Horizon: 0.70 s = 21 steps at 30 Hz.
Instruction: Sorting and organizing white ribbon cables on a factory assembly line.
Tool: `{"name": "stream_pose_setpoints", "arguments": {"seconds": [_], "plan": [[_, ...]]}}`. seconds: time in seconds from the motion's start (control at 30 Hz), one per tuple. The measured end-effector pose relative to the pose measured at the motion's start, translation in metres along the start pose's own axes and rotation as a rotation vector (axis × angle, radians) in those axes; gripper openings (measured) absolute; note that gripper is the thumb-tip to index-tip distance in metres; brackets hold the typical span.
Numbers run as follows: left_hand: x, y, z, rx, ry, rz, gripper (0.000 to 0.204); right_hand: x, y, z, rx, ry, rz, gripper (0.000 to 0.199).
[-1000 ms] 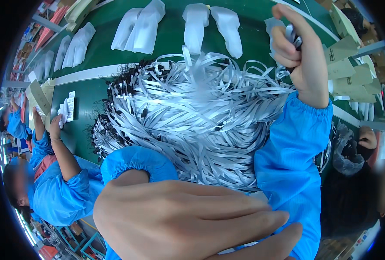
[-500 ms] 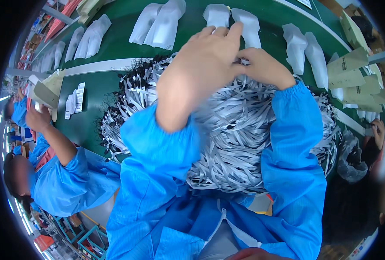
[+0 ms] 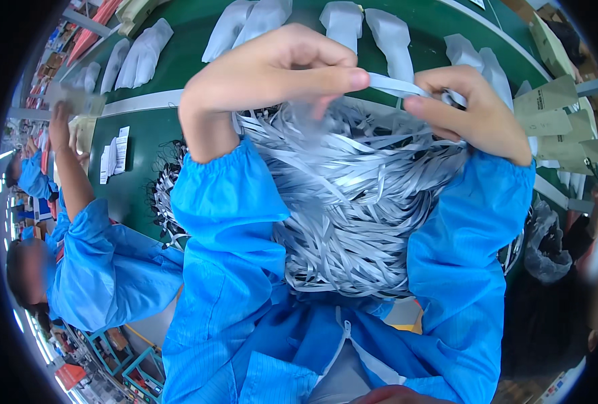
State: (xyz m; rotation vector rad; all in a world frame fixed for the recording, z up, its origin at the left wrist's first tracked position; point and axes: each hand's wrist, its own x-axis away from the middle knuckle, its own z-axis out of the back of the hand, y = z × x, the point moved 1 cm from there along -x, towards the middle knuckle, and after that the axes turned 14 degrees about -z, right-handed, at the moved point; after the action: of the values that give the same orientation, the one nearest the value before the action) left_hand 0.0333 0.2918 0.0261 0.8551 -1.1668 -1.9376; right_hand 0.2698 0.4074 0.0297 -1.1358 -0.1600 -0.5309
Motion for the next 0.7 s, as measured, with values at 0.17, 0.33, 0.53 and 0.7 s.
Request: {"name": "stream_pose_setpoints", "arguments": {"seconds": [0.17, 0.33, 0.53, 0.7], "plan": [[0.012, 0.024, -0.001, -0.175, 0.092, -0.191, 0.033, 0.03, 0.005, -0.002, -0.054, 0.039, -0.027, 0.034], [0.015, 0.043, 0.001, -0.43, 0.178, -0.513, 0.031, 0.038, 0.015, 0.008, -0.136, 0.153, -0.017, 0.028], [0.02, 0.043, 0.007, -0.389, 0.255, -0.564, 0.028, 0.053, 0.007, 0.004, -0.206, 0.611, 0.319, 0.026], [0.016, 0.055, -0.014, -0.309, 0.543, -0.319, 0.032, 0.057, 0.01, 0.01, -0.101, 1.115, 0.326, 0.031]]}}
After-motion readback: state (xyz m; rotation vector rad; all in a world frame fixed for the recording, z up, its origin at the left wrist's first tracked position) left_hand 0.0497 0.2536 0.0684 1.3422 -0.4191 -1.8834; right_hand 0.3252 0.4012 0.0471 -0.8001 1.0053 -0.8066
